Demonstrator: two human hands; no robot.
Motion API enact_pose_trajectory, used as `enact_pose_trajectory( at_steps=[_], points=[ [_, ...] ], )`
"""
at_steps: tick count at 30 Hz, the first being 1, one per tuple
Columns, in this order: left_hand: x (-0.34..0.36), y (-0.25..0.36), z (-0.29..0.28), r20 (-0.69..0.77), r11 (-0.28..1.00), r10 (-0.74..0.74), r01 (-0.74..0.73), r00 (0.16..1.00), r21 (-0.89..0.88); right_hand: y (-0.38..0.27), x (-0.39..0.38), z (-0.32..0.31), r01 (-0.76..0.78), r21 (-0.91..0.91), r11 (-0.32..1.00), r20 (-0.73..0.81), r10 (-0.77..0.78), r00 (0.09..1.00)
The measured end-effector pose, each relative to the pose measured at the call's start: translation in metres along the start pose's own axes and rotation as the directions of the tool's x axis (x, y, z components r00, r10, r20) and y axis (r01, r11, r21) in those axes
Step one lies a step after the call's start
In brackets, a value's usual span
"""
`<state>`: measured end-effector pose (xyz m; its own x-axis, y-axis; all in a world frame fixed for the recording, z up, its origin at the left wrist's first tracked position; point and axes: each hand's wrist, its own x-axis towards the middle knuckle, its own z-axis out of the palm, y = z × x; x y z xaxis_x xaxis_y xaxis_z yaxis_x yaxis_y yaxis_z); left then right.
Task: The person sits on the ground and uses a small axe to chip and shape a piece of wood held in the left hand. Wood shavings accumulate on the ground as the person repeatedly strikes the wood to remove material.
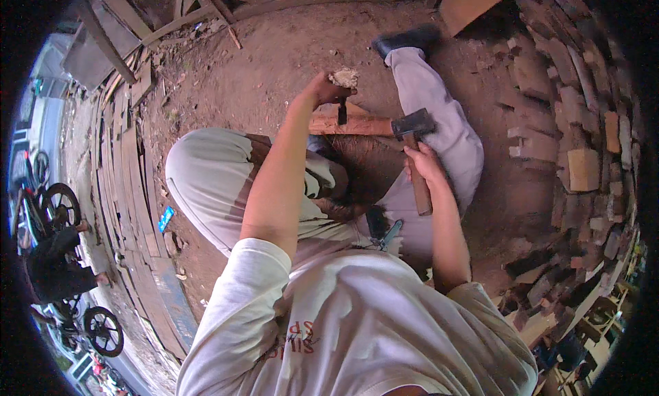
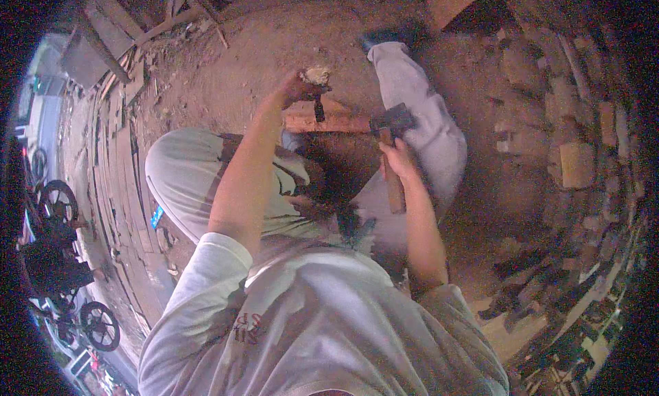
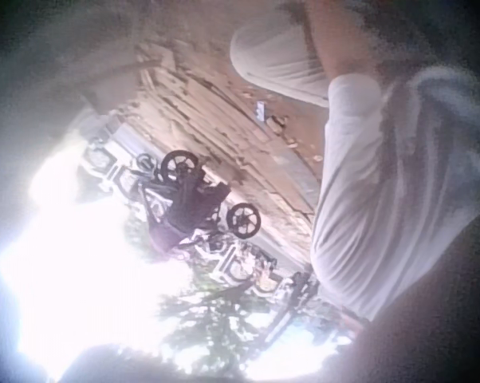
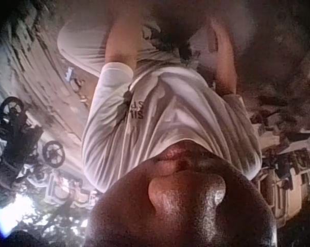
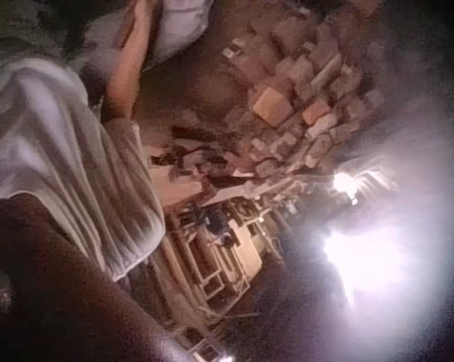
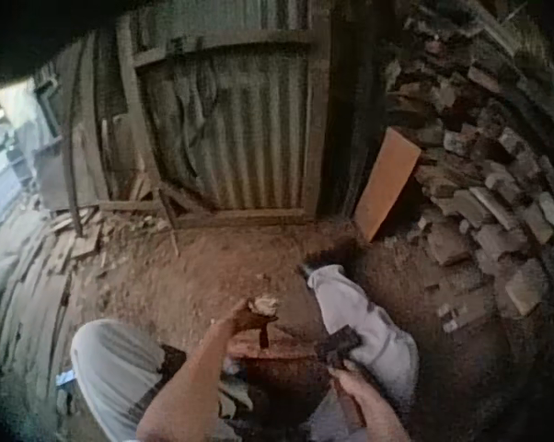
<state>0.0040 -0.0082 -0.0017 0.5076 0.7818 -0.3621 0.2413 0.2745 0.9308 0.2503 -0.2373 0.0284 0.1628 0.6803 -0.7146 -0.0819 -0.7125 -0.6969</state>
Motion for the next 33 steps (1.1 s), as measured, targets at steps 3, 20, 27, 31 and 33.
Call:
enact_pose_trajectory(
  at_steps=[3, 20, 27, 31, 33],
  points=[
    [-0.002, 0.010, 0.008, 0.021, 0.971, 0.034, -0.038, 0.999, 0.236, -0.011, -0.008, -0.001, 0.021, 0.090, 0.996, 0.028, -0.024, 0.999],
    [0.006, -0.029, -0.009, 0.082, 0.937, 0.159, -0.176, 0.984, 0.301, -0.053, -0.022, 0.041, 0.263, -0.148, 0.953, 0.050, -0.259, 0.965],
    [-0.008, -0.015, -0.007, 0.008, 0.975, 0.098, -0.097, 0.995, 0.202, -0.140, -0.007, 0.108, 0.733, -0.282, 0.619, -0.087, -0.778, 0.622],
    [-0.015, -0.001, 0.008, -0.039, 0.975, 0.022, -0.013, 0.999, 0.222, -0.124, 0.041, 0.108, 0.523, -0.749, 0.407, 0.072, -0.735, 0.675],
    [-0.025, -0.001, 0.002, -0.035, 0.957, -0.047, 0.055, 0.998, 0.284, -0.161, 0.011, 0.108, 0.287, -0.751, 0.594, 0.183, -0.230, 0.956]
  ],
)
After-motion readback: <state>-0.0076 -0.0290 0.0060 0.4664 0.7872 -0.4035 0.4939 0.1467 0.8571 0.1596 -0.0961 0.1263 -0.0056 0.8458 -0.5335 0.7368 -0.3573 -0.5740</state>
